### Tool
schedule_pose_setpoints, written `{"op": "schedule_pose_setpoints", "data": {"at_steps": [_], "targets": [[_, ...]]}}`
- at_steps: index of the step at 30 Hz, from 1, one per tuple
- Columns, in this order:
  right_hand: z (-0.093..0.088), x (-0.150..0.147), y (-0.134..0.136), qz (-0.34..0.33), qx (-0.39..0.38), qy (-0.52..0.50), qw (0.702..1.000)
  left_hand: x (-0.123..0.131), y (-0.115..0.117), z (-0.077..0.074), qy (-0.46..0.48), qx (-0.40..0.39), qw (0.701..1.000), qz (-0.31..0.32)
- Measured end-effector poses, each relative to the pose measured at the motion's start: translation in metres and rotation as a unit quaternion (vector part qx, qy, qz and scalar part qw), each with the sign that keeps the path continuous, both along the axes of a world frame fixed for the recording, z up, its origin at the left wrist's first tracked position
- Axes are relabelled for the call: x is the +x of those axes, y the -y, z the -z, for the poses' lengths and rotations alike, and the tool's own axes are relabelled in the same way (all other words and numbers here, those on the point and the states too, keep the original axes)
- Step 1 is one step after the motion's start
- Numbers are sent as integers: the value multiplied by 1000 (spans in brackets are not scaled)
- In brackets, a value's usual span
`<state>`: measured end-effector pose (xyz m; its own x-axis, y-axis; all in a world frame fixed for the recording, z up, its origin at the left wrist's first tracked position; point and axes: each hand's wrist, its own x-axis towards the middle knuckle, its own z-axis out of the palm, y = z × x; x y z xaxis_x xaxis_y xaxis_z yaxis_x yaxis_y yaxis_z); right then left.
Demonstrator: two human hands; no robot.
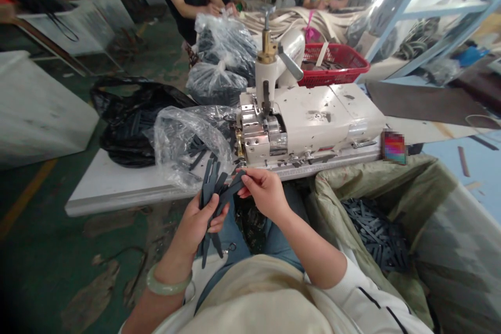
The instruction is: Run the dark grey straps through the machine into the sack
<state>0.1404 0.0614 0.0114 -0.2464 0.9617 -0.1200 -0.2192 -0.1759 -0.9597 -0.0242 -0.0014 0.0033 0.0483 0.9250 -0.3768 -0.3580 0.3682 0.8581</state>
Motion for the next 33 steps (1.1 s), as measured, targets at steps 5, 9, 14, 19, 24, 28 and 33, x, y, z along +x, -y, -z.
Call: {"op": "schedule_pose_setpoints", "data": {"at_steps": [5, 9, 14, 19, 24, 28, 33], "targets": [[4, 4, 4, -26, 31, -8, 999, 0, -2, -1, 25, -12, 999, 24], [13, 3, 7, -27, 33, 19, 999, -1, -1, 2, 25, 1, 1000, -18], [18, 6, 19, -80, 12, 70, 994, -4, -1, 3, -10, 37, 991, -131], [11, 3, 32, -308, -160, -29, 937, -4, -2, 1, -95, 72, 981, -155], [12, -8, 36, -327, -271, -187, 886, -1, 0, 0, -125, 87, 975, -164], [18, -6, 34, -349, -359, -246, 830, -8, -3, -3, -56, 88, 976, -192], [17, 3, 28, -279, -357, -263, 852, -19, -5, -6, -35, 100, 976, -192]]}}
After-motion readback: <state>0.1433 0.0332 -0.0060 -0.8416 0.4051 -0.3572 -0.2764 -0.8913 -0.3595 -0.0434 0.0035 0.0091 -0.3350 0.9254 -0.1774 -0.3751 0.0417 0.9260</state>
